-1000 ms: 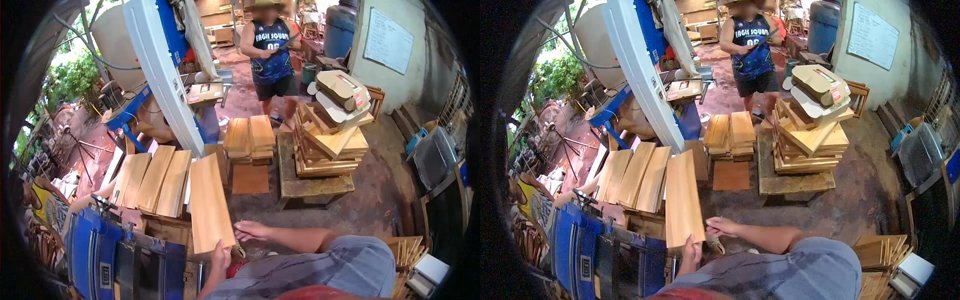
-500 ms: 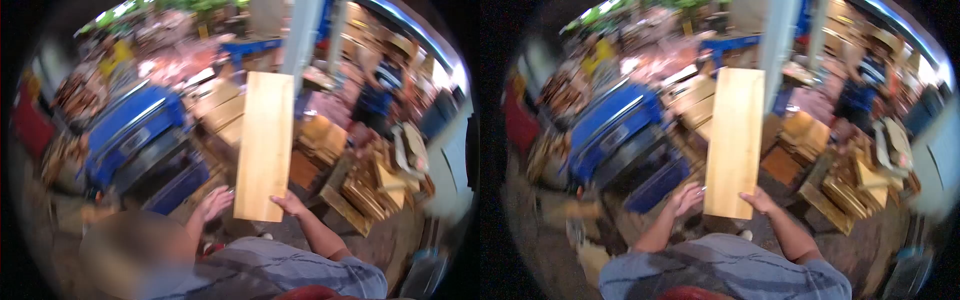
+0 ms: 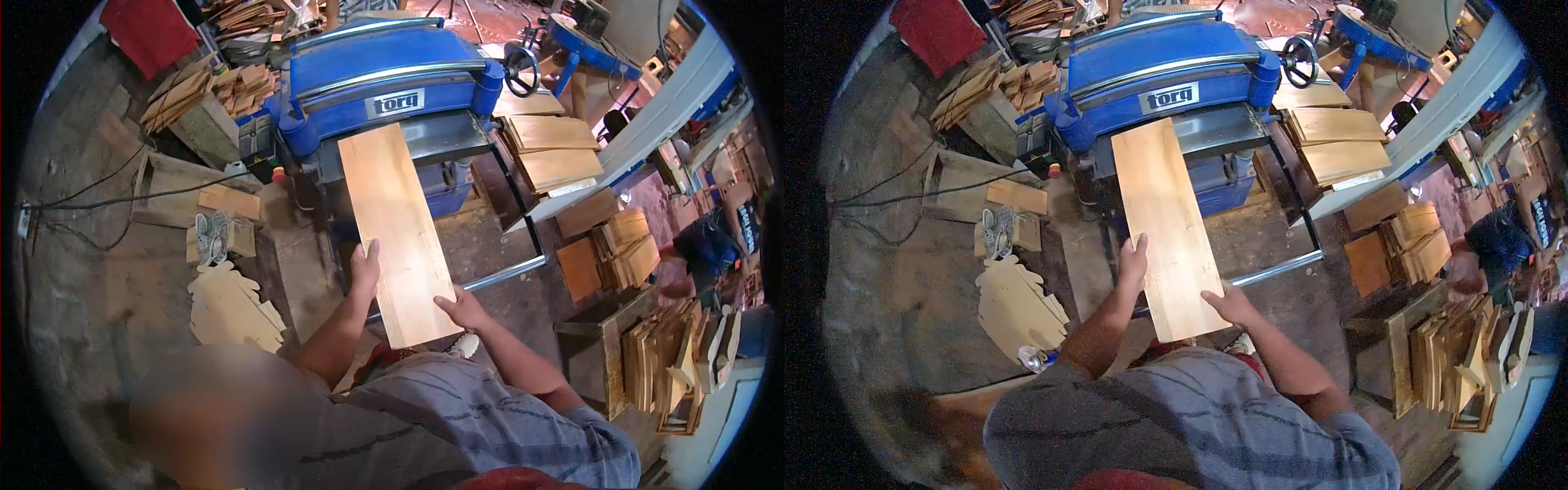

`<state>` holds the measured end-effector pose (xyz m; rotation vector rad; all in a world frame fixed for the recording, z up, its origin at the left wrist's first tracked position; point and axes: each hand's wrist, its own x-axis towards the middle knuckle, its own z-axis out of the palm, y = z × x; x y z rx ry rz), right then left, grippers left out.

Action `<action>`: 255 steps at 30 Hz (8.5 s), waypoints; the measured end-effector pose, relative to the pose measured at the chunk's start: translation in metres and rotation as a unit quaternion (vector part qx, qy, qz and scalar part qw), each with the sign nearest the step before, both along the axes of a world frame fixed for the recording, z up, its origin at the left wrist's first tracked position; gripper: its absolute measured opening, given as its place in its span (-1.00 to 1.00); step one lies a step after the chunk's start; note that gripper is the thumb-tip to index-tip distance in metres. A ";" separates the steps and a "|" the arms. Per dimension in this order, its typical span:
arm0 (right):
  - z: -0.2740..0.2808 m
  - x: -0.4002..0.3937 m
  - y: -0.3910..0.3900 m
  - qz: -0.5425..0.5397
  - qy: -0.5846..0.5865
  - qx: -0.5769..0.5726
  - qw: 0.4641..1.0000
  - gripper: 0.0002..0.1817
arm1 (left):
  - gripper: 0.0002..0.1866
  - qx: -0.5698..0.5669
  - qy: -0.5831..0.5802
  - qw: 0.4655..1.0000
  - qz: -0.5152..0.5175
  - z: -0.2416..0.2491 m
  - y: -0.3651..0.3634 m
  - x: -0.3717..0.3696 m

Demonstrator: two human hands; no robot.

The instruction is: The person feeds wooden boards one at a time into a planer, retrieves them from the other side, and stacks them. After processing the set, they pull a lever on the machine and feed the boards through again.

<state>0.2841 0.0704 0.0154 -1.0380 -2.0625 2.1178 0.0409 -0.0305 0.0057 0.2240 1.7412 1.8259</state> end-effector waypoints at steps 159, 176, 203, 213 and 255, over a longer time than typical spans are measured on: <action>-0.003 -0.012 -0.023 -0.136 -0.055 -0.172 0.974 -0.65 | -0.12 -0.360 0.421 0.822 -0.134 0.026 -0.021 0.030; -0.039 -0.062 -0.035 -0.267 0.002 -0.069 0.961 -0.68 | -0.02 -0.142 0.571 0.603 -0.540 0.054 -0.022 0.020; -0.038 -0.124 0.027 -0.150 0.024 -0.119 0.981 -0.63 | 0.13 -0.307 0.564 0.603 -0.474 0.032 0.004 -0.020; -0.011 0.028 0.080 0.044 -0.147 0.507 0.848 -0.53 | 0.09 -0.287 0.581 0.610 -0.456 0.041 0.015 -0.042; -0.025 0.127 0.327 -0.358 0.055 0.213 0.908 -0.75 | -0.48 -0.056 0.570 0.701 -0.425 0.050 0.308 0.085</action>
